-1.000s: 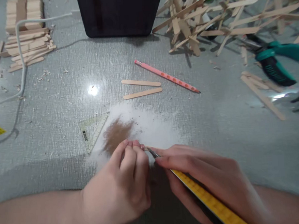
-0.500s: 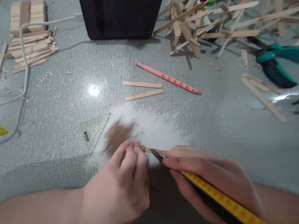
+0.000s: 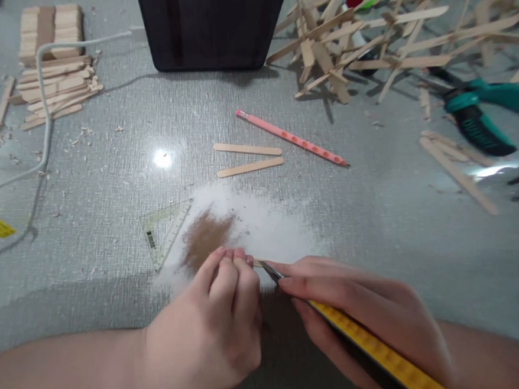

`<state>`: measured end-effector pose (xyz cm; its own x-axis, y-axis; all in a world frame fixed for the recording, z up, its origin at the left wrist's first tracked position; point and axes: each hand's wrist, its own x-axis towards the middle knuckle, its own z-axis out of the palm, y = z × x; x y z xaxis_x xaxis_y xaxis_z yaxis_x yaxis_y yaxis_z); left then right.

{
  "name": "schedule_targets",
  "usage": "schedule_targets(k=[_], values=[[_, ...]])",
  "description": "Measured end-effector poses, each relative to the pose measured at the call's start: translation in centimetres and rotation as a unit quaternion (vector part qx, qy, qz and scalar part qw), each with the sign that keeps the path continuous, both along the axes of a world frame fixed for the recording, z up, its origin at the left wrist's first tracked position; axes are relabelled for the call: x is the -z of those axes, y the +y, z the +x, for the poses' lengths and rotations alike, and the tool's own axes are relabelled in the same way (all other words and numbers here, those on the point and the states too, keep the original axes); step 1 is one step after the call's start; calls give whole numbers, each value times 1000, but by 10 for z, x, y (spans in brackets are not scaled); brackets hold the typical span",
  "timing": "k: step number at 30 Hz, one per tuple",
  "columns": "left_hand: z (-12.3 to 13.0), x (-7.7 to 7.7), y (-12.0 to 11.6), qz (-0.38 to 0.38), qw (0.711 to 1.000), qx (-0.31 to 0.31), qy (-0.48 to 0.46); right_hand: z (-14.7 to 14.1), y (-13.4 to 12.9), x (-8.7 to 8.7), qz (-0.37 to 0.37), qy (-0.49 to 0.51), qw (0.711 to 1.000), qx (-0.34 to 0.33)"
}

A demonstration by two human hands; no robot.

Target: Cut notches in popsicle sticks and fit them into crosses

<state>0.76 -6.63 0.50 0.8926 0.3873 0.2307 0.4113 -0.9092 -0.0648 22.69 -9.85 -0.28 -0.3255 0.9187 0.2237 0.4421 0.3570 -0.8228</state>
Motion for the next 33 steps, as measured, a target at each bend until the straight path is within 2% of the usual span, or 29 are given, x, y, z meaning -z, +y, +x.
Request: schedule_targets(k=[13,23,33], values=[[0,1,-1,-5,1000,2,-10,0,3,-2,10,10,1000,-10],[6,1,-4,-7,1000,-10,-13,-6,8,-12,-34,-6,999,-28],[5,2,-4,-9,999,-22,-32,0,3,-9,-57,14,997,-56]])
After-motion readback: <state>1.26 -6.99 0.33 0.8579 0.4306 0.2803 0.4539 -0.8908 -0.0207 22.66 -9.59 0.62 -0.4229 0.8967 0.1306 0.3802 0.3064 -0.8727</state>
